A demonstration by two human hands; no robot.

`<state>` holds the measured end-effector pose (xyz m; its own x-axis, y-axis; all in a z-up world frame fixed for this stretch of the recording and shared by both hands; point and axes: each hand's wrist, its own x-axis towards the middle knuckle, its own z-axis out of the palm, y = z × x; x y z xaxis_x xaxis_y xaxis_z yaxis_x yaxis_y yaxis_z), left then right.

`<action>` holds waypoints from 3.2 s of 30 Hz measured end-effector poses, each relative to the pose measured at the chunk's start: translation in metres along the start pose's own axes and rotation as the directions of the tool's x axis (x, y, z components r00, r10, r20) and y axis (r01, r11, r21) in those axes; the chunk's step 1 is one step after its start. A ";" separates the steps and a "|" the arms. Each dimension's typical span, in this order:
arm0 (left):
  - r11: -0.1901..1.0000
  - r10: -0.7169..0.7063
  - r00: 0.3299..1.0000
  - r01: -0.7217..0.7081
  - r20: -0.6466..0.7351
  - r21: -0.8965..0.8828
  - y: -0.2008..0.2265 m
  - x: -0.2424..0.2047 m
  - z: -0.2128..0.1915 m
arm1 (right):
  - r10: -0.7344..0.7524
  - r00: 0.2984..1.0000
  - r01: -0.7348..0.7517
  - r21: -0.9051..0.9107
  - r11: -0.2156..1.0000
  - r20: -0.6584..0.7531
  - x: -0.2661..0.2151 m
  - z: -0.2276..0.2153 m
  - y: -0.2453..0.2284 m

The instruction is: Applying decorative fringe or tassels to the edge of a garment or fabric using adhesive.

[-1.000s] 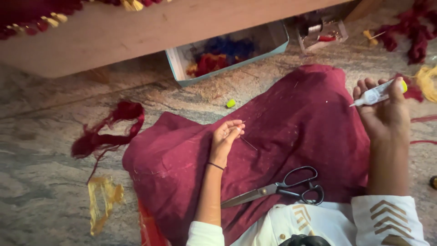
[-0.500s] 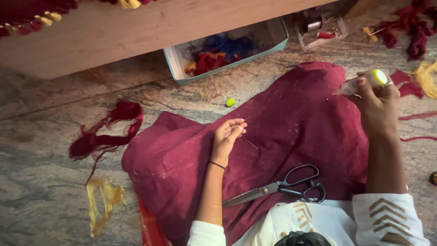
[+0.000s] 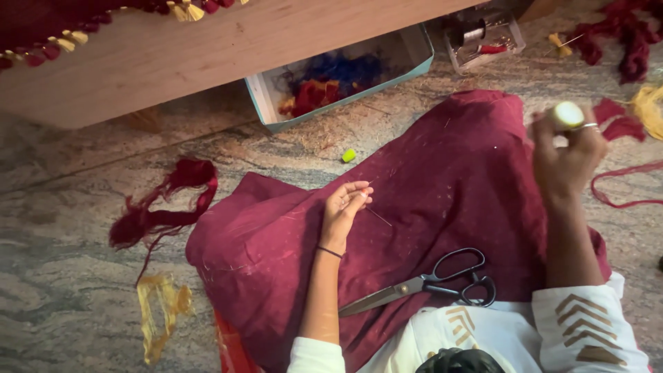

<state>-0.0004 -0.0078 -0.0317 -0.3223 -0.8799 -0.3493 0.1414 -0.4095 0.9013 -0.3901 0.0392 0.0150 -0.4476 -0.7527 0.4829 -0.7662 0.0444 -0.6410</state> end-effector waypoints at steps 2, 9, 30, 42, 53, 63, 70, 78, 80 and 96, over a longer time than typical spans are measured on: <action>1.000 0.005 1.000 -0.005 0.008 -0.001 -0.004 0.002 -0.002 | 0.095 0.995 -0.095 0.080 0.992 0.004 0.001 -0.005 -0.002; 1.000 0.001 1.000 0.000 0.018 -0.024 -0.007 0.004 -0.001 | 0.017 0.950 0.012 -0.090 0.996 0.311 -0.003 -0.021 -0.037; 1.000 -0.016 1.000 0.016 0.009 -0.024 -0.004 0.002 -0.001 | 0.058 0.944 0.016 -0.219 0.975 0.326 -0.013 -0.031 -0.008; 1.000 -0.007 1.000 0.007 0.008 -0.014 -0.015 0.008 -0.006 | 0.297 0.852 -0.521 0.639 0.565 0.431 -0.007 -0.024 0.005; 0.998 -0.024 1.000 0.024 -0.008 -0.062 -0.027 0.009 -0.007 | 0.005 0.798 -0.524 0.698 -0.488 0.603 0.026 -0.005 -0.144; 0.988 0.046 0.999 -0.041 0.030 -0.147 -0.048 0.016 -0.006 | -0.125 0.730 -0.600 0.543 -0.588 0.672 0.030 0.028 -0.205; 0.938 0.155 0.988 -0.151 -0.012 -0.313 0.044 -0.021 -0.036 | -0.135 0.640 -0.731 0.546 -0.409 0.756 0.042 0.090 -0.242; 0.796 0.594 0.690 -0.579 -0.415 0.177 0.198 -0.028 -0.223 | -0.022 0.481 -0.828 0.463 0.315 0.876 0.033 0.178 -0.339; 0.757 0.628 0.627 -0.629 -0.462 0.175 0.221 -0.014 -0.275 | -0.089 0.468 -0.841 0.474 0.260 0.879 0.029 0.208 -0.358; 0.711 0.570 0.747 -0.657 -0.342 -0.250 0.362 0.012 -0.356 | -0.216 0.375 -0.912 0.401 0.090 0.901 0.015 0.299 -0.529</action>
<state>0.3803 -0.2527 0.1992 0.1602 -0.9732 0.1647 0.5466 0.2264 0.8062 0.1460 -0.1923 0.1830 0.4131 -0.8842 -0.2180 0.5240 0.4266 -0.7372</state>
